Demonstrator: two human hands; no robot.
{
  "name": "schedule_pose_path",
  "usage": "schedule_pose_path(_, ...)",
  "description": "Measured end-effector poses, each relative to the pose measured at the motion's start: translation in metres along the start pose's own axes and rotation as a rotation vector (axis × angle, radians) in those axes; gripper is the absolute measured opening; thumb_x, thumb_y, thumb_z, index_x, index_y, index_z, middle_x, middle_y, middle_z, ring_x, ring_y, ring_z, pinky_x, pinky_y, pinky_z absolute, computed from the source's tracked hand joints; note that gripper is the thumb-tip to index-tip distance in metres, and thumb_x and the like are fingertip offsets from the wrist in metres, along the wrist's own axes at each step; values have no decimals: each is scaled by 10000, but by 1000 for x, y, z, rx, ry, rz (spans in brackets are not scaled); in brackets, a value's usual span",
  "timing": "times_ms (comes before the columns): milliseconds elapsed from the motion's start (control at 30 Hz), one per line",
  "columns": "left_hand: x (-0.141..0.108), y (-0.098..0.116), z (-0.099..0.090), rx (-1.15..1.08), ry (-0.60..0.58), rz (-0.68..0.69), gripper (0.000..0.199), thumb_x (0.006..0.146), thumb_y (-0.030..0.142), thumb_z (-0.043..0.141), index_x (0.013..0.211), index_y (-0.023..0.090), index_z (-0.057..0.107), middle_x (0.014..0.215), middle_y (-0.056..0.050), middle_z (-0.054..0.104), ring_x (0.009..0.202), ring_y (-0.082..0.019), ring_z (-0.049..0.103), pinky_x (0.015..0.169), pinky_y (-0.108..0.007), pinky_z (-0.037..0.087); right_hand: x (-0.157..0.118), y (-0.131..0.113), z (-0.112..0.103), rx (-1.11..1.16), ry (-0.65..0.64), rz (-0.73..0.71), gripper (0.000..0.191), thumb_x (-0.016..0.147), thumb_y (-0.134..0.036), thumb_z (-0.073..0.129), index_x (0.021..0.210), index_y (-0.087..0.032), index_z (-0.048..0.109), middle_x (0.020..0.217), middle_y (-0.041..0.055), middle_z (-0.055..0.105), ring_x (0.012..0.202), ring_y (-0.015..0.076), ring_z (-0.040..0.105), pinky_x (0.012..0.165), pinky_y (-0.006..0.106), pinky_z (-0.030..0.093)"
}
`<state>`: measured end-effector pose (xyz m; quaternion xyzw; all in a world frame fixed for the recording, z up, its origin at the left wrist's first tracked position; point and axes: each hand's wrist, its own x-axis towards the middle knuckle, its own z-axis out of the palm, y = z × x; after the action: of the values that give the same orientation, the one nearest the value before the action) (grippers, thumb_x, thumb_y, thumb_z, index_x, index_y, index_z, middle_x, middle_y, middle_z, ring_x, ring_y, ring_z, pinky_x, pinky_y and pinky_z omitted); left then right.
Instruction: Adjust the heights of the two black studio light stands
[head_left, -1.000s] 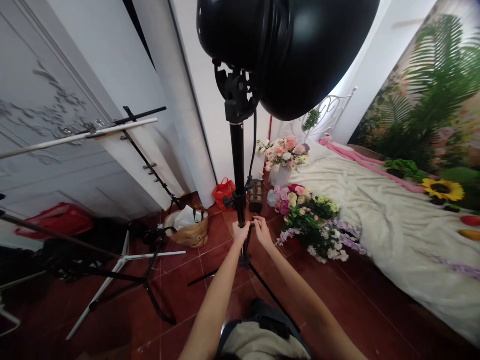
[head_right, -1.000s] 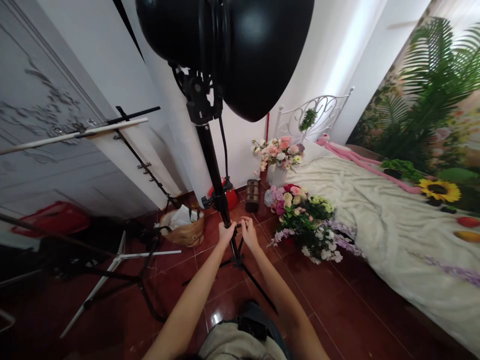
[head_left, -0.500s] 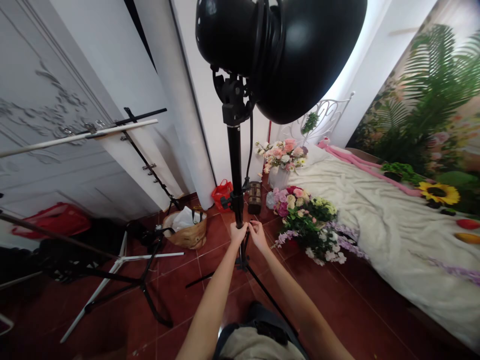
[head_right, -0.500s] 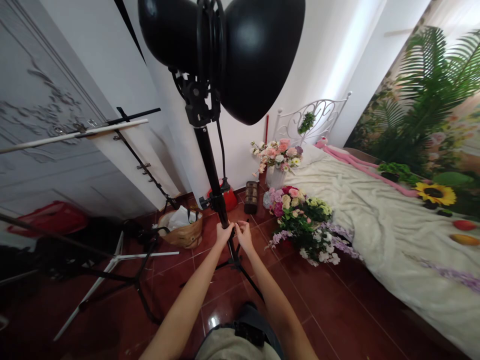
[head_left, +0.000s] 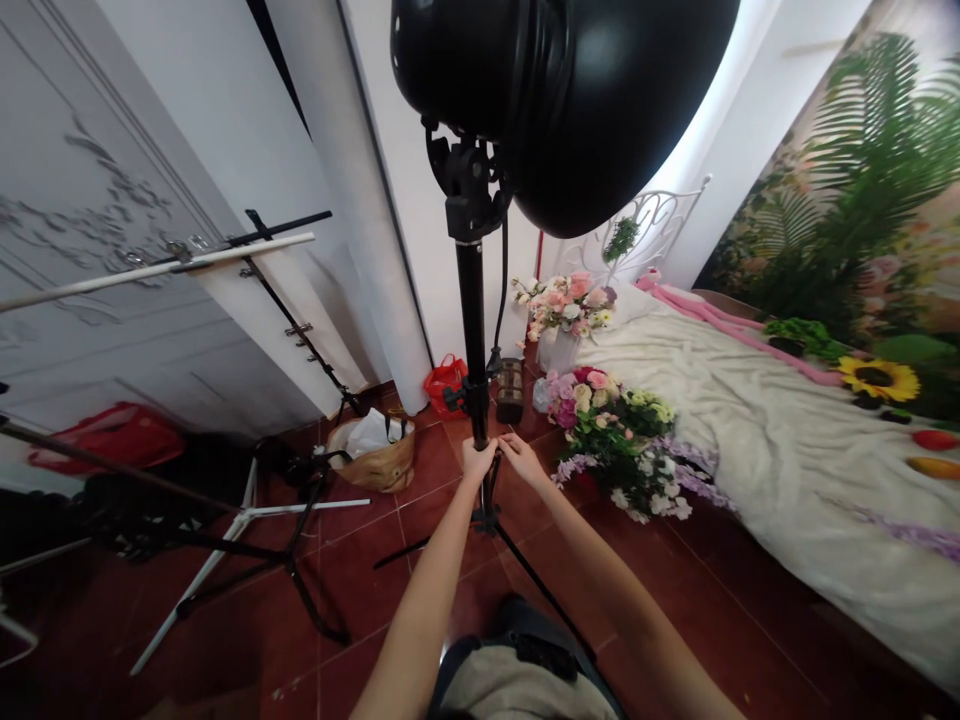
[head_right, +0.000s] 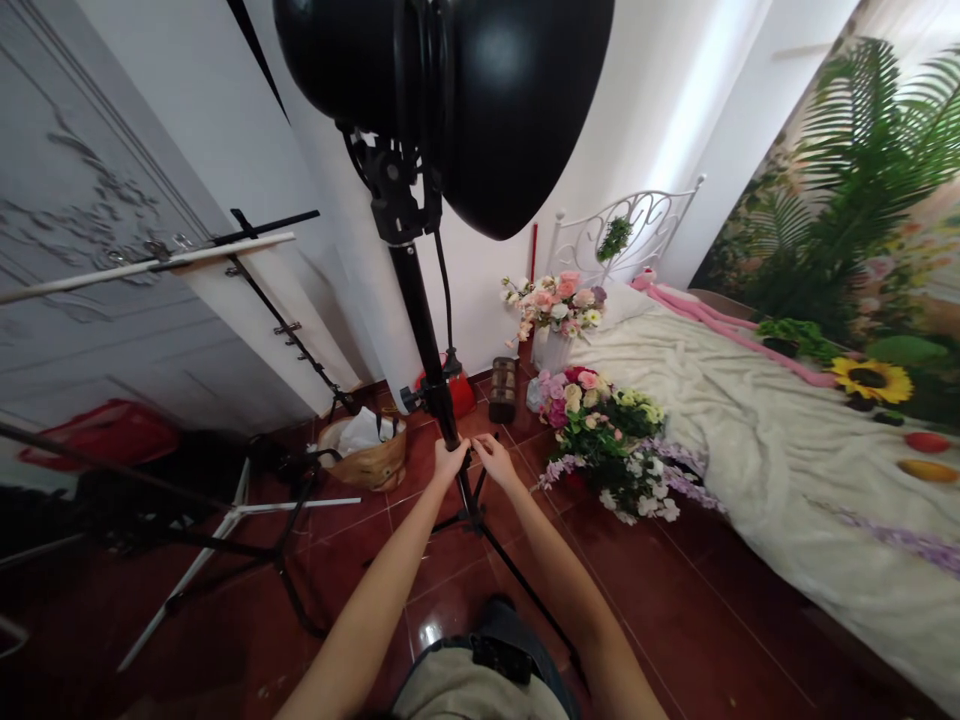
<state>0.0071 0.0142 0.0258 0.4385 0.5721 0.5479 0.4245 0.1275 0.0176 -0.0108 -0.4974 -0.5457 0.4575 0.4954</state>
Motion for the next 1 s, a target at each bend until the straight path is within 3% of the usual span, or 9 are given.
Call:
schedule_pose_path(100,1,-1,-1,24,-1,23,221,579,275,648,469,162,493,481,22,488,457,-87,461,472,-198,359,-8,1,-15,-27,-159,-108,370,805,-441,529,1081,-211,620,1121,58,648,1036,189,602,945,383,444)
schedule_pose_path(200,1,-4,-1,51,-10,40,215,603,277,628,476,164,497,490,20,492,467,-88,467,480,-196,368,-12,3,-23,-57,-231,-130,442,811,-442,534,1193,-224,570,1251,64,578,1157,196,533,1024,400,377)
schedule_pose_path(433,2,-8,0,53,-11,20,199,604,258,610,479,170,482,497,27,478,475,-83,453,485,-190,352,-11,18,-17,-147,-194,-144,436,856,-454,461,1229,-240,528,1268,63,549,1197,199,481,1056,411,327)
schedule_pose_path(567,2,-6,1,49,-25,12,207,597,252,599,463,175,461,490,27,468,476,-86,449,493,-196,358,-9,20,-18,-237,-170,-159,404,859,-463,450,1185,-246,547,1156,62,576,1110,202,507,1013,409,355)
schedule_pose_path(700,0,-3,1,59,-20,17,198,599,237,597,476,170,457,492,30,451,477,-77,432,481,-184,345,-5,16,-11,-202,-97,-148,365,843,-513,445,955,-202,600,916,46,588,887,191,535,871,356,426)
schedule_pose_path(833,0,-4,1,54,-32,6,190,613,260,608,513,160,481,510,30,464,480,-75,439,470,-177,346,-4,8,5,-32,-3,-84,420,792,-608,462,674,-205,470,649,-33,457,648,131,450,684,251,410)
schedule_pose_path(1000,0,-11,0,58,-21,14,262,646,322,631,515,159,474,515,28,469,485,-77,456,465,-174,355,-7,-8,18,90,108,77,498,711,-644,533,565,-218,319,540,-76,310,531,84,316,530,205,298)
